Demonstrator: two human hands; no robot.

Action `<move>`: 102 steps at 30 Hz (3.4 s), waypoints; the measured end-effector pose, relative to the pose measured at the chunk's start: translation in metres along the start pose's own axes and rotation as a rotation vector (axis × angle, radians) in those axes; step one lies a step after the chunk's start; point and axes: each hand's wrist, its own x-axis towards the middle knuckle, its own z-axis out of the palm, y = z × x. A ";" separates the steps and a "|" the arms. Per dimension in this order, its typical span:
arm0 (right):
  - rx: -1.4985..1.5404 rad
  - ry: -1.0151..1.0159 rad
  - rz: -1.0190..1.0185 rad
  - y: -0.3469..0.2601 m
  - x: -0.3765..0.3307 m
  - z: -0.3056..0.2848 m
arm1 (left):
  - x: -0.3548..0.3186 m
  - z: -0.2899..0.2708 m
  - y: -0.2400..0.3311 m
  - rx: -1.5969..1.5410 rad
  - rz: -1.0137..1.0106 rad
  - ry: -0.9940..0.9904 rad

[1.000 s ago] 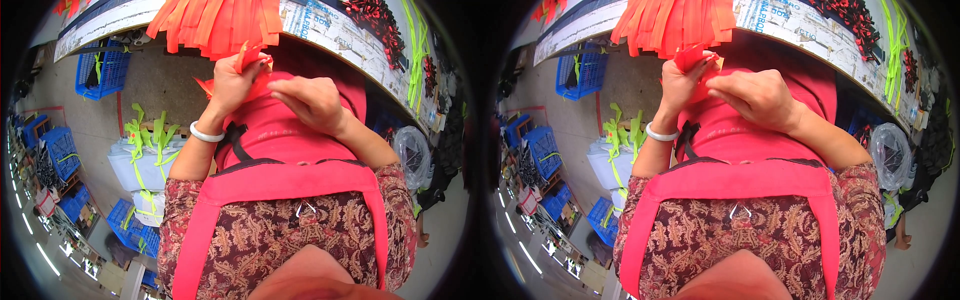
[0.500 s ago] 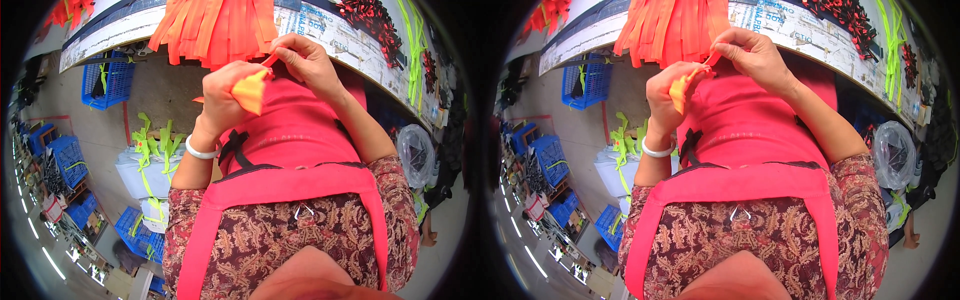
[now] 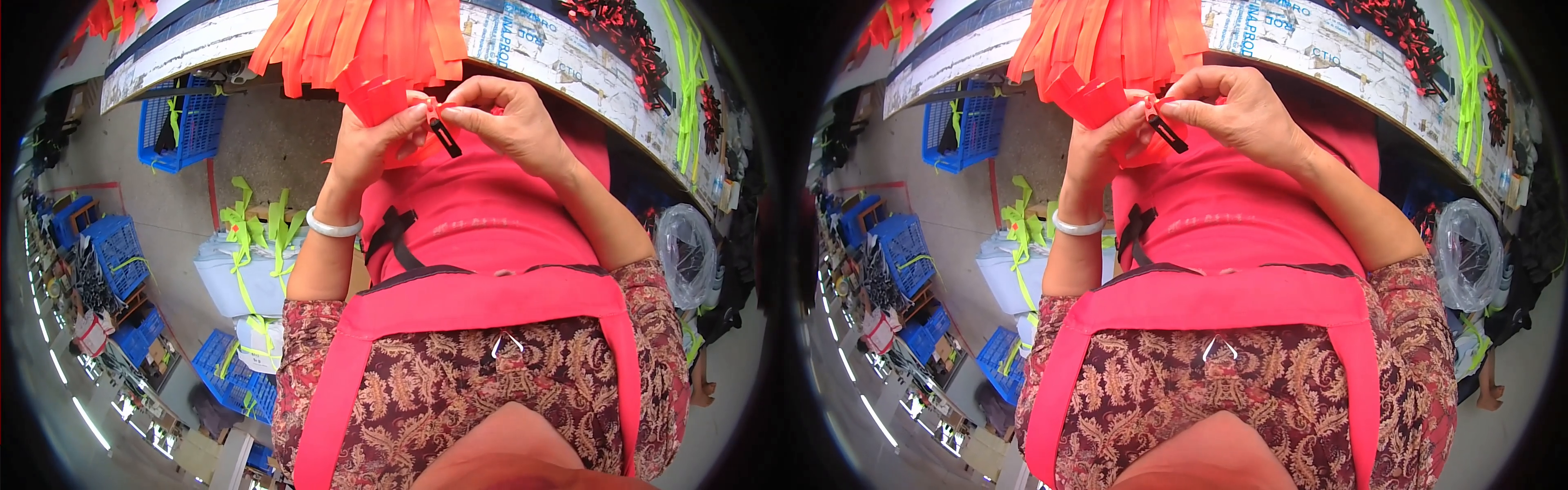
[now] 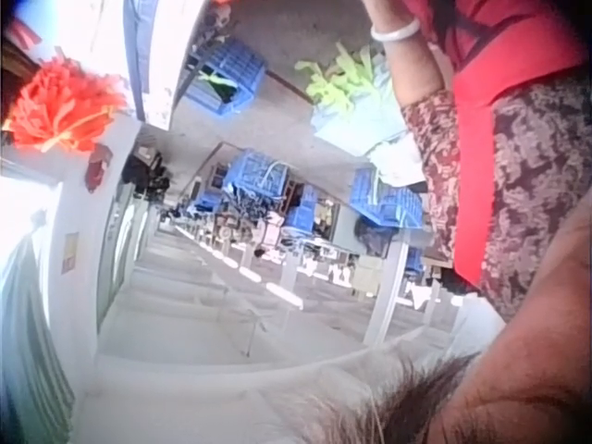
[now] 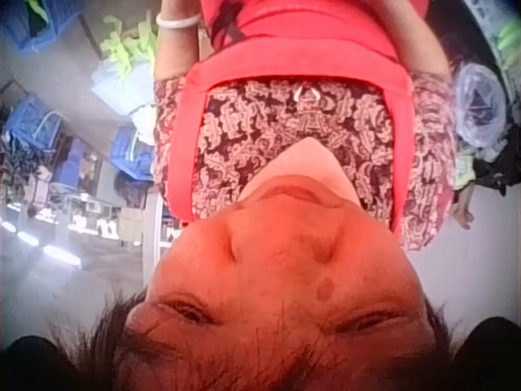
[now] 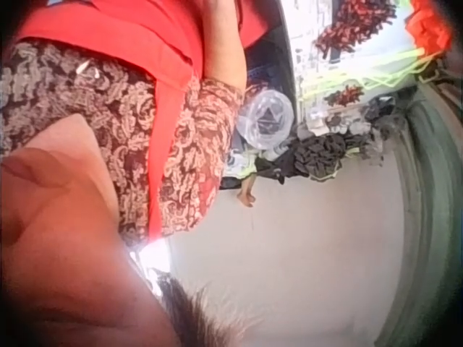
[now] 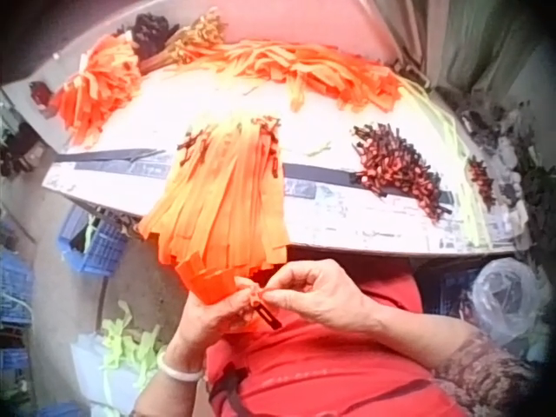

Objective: Attaching small black plastic clips to the ends of orange fabric strips at a workbench.

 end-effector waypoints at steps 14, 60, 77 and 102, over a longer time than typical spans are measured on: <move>0.041 -0.199 0.191 -0.012 0.001 -0.011 | -0.002 -0.005 0.008 -0.006 -0.116 -0.112; -0.403 0.099 -0.528 0.004 -0.004 0.017 | -0.004 0.001 -0.018 0.343 0.341 -0.100; -0.459 0.129 -0.490 -0.001 -0.007 0.014 | 0.003 0.006 -0.020 0.392 0.449 -0.099; -0.353 0.157 -0.496 0.013 -0.002 0.008 | 0.012 0.010 -0.019 0.445 0.440 -0.124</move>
